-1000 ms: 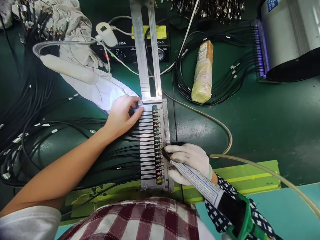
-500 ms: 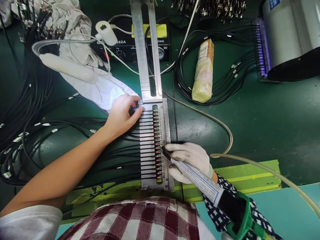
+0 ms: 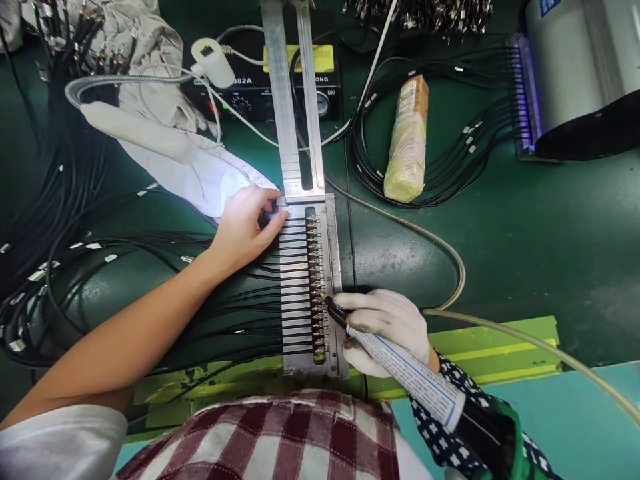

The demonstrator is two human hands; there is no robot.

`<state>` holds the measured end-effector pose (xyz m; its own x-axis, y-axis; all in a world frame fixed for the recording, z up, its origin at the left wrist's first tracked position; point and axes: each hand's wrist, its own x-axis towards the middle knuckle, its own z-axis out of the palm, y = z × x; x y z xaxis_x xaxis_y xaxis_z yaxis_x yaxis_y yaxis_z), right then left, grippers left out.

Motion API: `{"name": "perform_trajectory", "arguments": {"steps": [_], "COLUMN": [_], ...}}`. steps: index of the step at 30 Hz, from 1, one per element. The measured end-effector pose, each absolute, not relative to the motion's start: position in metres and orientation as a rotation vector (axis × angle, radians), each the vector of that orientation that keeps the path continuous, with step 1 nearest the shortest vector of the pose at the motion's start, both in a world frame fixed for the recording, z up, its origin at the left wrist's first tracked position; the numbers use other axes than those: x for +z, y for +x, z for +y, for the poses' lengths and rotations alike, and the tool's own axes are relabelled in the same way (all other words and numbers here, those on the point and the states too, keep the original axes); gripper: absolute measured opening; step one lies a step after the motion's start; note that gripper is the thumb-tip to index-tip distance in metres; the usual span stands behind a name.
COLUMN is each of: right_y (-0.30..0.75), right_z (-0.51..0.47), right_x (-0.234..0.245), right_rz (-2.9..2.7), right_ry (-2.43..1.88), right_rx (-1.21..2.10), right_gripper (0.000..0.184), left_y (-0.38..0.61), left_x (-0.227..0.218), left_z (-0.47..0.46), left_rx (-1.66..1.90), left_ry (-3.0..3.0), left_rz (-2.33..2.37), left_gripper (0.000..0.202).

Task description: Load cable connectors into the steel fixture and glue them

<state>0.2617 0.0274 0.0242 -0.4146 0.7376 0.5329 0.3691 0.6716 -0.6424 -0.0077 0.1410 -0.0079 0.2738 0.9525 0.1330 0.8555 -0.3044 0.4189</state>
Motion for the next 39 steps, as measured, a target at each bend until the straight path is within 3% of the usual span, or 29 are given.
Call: {"name": "perform_trajectory", "arguments": {"steps": [11,39], "right_y": [0.263,0.262], "right_z": [0.025,0.025], "right_x": [0.01,0.012], "right_rz": [-2.036,-2.013], "right_ry": [-0.88,-0.82], "right_rx": [0.593,0.576], "right_gripper": [0.017,0.016], "left_y": [-0.008,-0.007], "left_x": [-0.008,-0.007], "left_z": [0.141,0.141], "left_rx": [0.522,0.534], "left_ry": [2.293,2.264], "left_rz": [1.667,1.658], "left_gripper": [0.027,0.027]}}
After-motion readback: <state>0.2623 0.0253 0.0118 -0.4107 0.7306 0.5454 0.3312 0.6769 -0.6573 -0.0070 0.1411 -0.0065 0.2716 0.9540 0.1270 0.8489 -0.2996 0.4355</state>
